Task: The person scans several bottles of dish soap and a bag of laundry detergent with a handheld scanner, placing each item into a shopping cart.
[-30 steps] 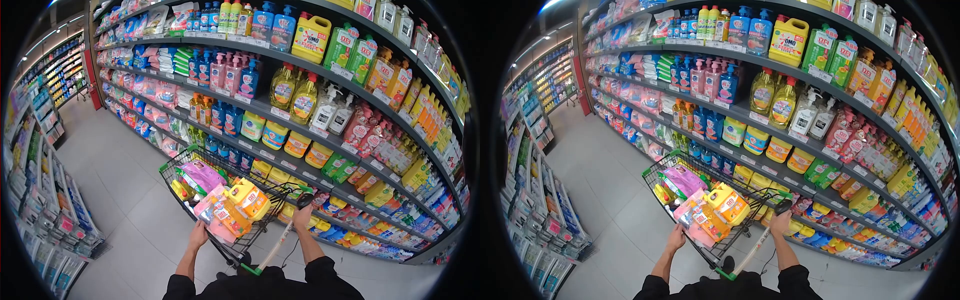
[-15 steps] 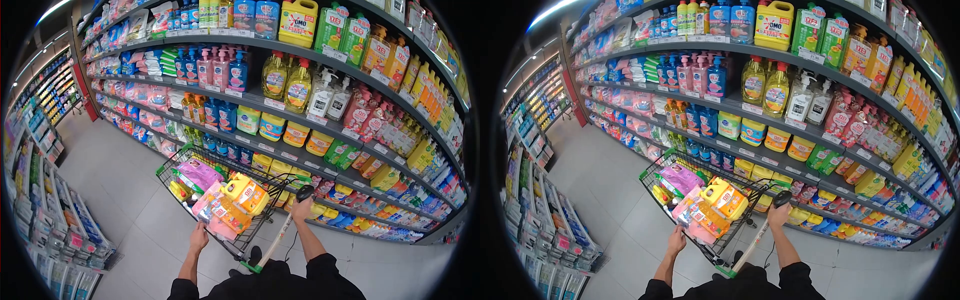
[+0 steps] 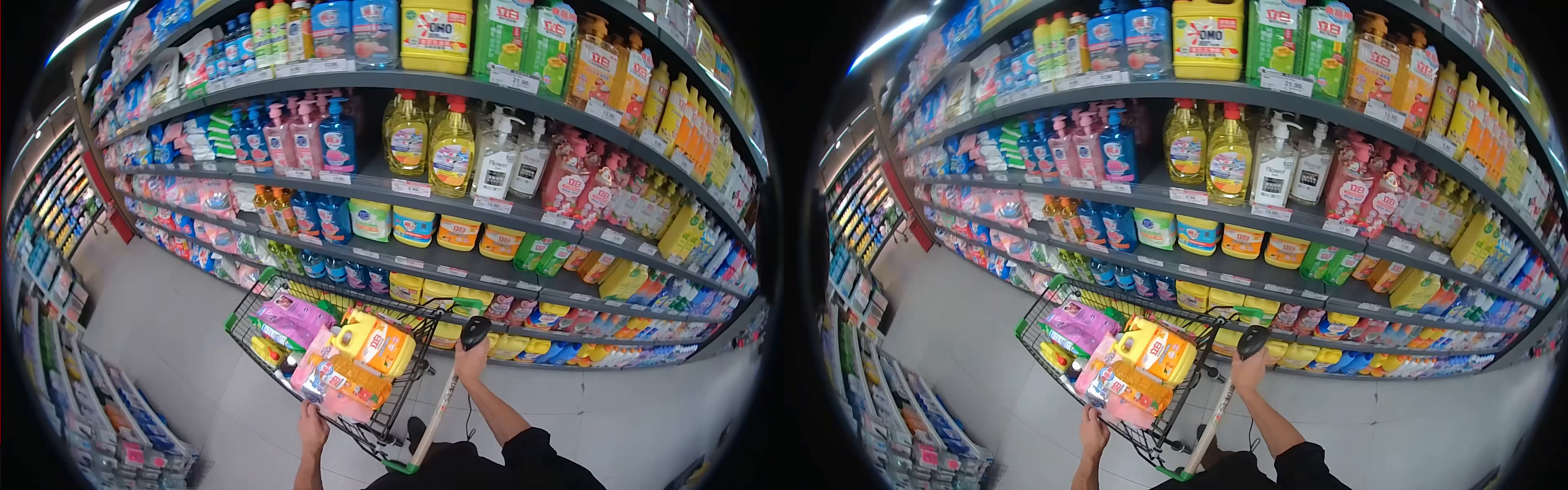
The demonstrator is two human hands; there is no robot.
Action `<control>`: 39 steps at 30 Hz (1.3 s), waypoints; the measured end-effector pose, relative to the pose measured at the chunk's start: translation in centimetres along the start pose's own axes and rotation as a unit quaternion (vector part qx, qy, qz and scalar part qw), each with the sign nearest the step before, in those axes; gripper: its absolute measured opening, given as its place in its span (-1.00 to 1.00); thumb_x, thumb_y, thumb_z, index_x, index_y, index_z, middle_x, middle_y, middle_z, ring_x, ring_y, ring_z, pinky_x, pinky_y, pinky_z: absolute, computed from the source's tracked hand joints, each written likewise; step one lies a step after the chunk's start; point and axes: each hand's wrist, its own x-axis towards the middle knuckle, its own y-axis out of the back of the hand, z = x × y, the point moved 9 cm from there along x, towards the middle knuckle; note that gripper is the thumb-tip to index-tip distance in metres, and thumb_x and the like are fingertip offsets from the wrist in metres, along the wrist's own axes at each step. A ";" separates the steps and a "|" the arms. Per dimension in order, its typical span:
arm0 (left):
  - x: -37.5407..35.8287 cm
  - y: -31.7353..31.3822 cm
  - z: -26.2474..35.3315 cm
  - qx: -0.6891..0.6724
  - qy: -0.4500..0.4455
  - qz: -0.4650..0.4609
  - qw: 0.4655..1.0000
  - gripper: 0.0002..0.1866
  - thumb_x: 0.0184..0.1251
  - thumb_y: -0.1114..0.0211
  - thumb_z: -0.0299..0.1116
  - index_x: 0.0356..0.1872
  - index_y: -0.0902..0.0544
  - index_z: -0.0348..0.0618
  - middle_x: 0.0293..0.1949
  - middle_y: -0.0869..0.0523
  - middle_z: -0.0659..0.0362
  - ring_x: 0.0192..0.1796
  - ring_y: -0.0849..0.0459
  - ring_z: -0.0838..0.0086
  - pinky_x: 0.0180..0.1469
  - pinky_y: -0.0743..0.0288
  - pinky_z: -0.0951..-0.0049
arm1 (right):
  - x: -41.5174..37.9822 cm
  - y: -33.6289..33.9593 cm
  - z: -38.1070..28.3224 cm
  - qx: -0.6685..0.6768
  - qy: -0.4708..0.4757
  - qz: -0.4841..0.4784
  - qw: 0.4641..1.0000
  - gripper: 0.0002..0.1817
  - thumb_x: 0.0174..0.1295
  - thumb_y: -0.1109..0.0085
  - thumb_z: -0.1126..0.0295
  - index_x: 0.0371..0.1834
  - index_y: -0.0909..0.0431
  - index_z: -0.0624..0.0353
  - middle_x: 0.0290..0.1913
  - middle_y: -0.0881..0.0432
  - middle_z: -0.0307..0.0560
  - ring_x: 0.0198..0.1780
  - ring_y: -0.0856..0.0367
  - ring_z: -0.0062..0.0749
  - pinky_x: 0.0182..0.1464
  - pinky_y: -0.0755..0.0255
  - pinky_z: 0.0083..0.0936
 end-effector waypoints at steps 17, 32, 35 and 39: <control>3.9 0.1 -3.2 -0.045 0.039 -0.008 0.998 -0.65 0.08 -0.14 -0.63 -0.06 -0.60 -0.18 0.15 -0.45 -0.13 -0.08 -0.65 0.04 -0.18 -0.54 0.20 | 0.5 -8.2 -1.7 0.196 -0.023 -0.046 0.979 -0.48 0.01 -0.44 0.39 0.02 -0.44 0.29 -0.04 -0.47 0.20 0.01 -0.51 0.23 0.02 -0.42 -0.08; -2.5 0.2 -4.7 -0.231 0.343 -0.025 0.910 -0.55 0.40 -0.30 -0.26 0.23 -0.48 -0.20 -0.03 -0.62 0.00 -0.21 -0.62 0.41 -0.30 -0.56 0.44 | -1.4 -17.8 -5.9 0.179 -0.036 -0.147 0.972 -0.35 0.03 -0.42 0.26 0.19 -0.36 0.17 0.18 -0.41 0.30 0.10 -0.52 0.31 -0.01 -0.52 0.00; -2.7 1.1 -2.5 -0.294 0.336 0.042 0.894 -0.46 0.39 -0.30 -0.28 0.34 -0.37 -0.14 0.03 -0.57 -0.02 -0.14 -0.62 0.36 -0.27 -0.57 0.40 | -1.3 -18.2 -8.4 0.174 0.003 -0.139 0.975 -0.43 0.03 -0.39 0.31 0.11 -0.37 0.16 0.04 -0.44 0.21 -0.03 -0.55 0.30 -0.11 -0.51 0.06; -2.3 -0.5 -4.6 -0.236 0.428 -0.016 0.872 -0.29 0.36 -0.37 -0.21 0.45 -0.24 -0.01 0.18 -0.45 -0.04 -0.14 -0.62 0.28 -0.36 -0.61 0.40 | -2.3 -21.5 -9.9 0.164 -0.001 -0.191 0.968 -0.39 -0.04 -0.42 0.35 0.11 -0.36 0.19 0.04 -0.42 0.20 -0.01 -0.53 0.28 -0.06 -0.49 0.04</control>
